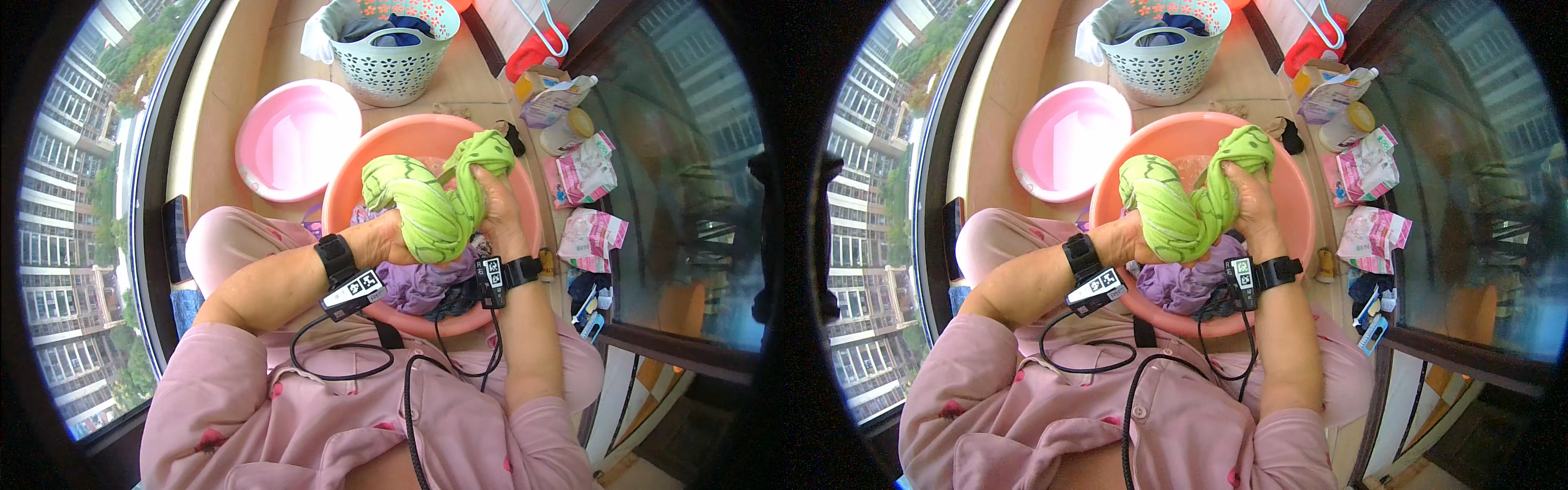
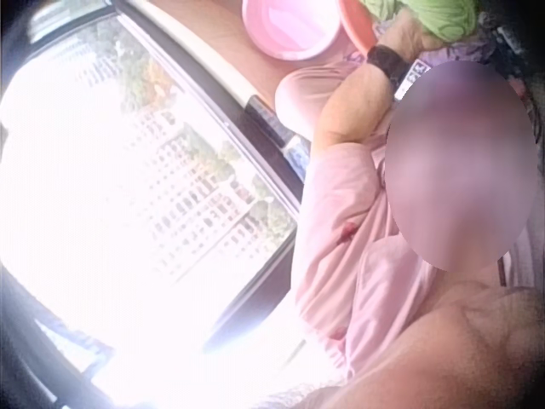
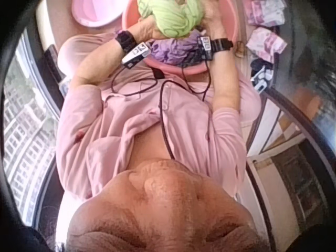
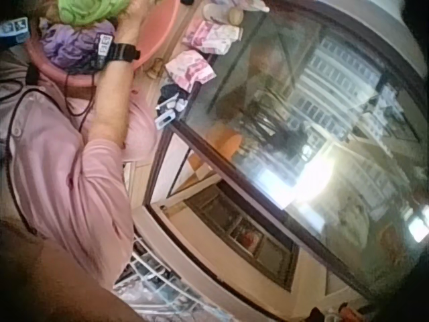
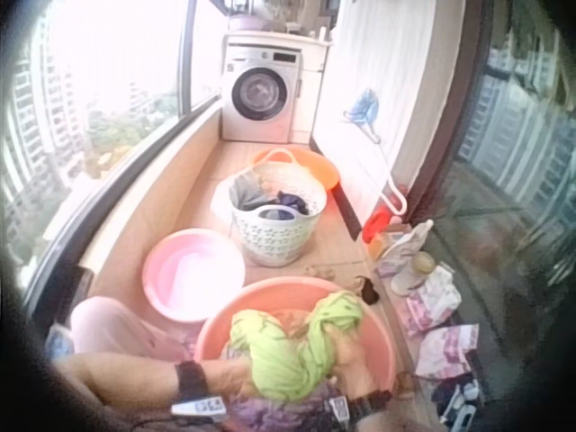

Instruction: The person sits cross-legged on the floor and hand-washes clothes in a pink basin. They scrub and rinse a green cloth, then a purple cloth, and place the green cloth into a smaller pink bowl.

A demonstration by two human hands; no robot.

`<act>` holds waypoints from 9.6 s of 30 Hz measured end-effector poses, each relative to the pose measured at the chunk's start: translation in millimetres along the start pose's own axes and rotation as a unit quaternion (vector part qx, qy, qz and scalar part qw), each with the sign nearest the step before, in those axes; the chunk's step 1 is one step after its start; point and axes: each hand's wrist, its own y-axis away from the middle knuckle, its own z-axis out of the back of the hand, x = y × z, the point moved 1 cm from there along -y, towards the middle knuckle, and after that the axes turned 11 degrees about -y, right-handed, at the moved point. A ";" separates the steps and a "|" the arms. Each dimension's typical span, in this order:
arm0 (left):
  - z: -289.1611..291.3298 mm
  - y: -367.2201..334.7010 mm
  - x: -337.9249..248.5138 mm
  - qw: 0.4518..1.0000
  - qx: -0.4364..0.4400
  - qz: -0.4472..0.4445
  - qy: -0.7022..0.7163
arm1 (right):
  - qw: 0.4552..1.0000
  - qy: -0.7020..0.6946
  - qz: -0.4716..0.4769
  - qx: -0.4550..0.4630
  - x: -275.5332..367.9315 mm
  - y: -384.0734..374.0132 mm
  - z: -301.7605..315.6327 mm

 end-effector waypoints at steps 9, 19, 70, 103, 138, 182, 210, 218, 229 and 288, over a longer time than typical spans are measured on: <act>-9.8 -9.9 17.6 0.932 -0.287 0.059 -0.215 | 0.959 0.281 -0.013 0.017 -7.0 -7.3 -6.6; 40.3 -22.8 49.9 0.915 -0.317 0.074 -0.238 | 0.937 0.335 -0.088 0.051 -19.8 -14.8 3.6; -49.7 11.9 -62.2 0.822 -0.153 -0.272 -0.477 | 0.980 0.099 0.032 -0.170 -5.7 29.9 9.9; -9.3 12.3 14.7 0.875 -0.257 -0.123 -0.391 | 0.990 0.137 -0.002 0.030 -4.1 -7.1 -21.7; 29.5 -54.8 11.6 0.977 -0.148 -0.113 -0.106 | 0.970 0.172 -0.148 0.084 33.6 -19.0 -4.3; -60.5 12.9 -9.0 0.949 -0.226 -0.070 -0.206 | 0.989 0.140 0.038 -0.028 37.5 -13.8 18.1; 16.8 -4.6 20.2 0.927 -0.227 -0.009 -0.298 | 0.947 0.300 -0.110 0.021 42.7 -27.6 34.9; -43.2 -4.7 -24.0 0.998 -0.009 -0.056 -0.010 | 0.998 0.033 0.026 0.043 52.8 -7.9 35.3; -68.7 -2.5 -12.6 0.987 0.119 -0.062 0.083 | 0.935 -0.220 -0.067 0.269 30.1 1.1 -7.2; -85.8 -46.2 -25.7 0.984 0.098 -0.148 -0.002 | 0.969 0.199 -0.047 0.141 161.7 11.3 4.0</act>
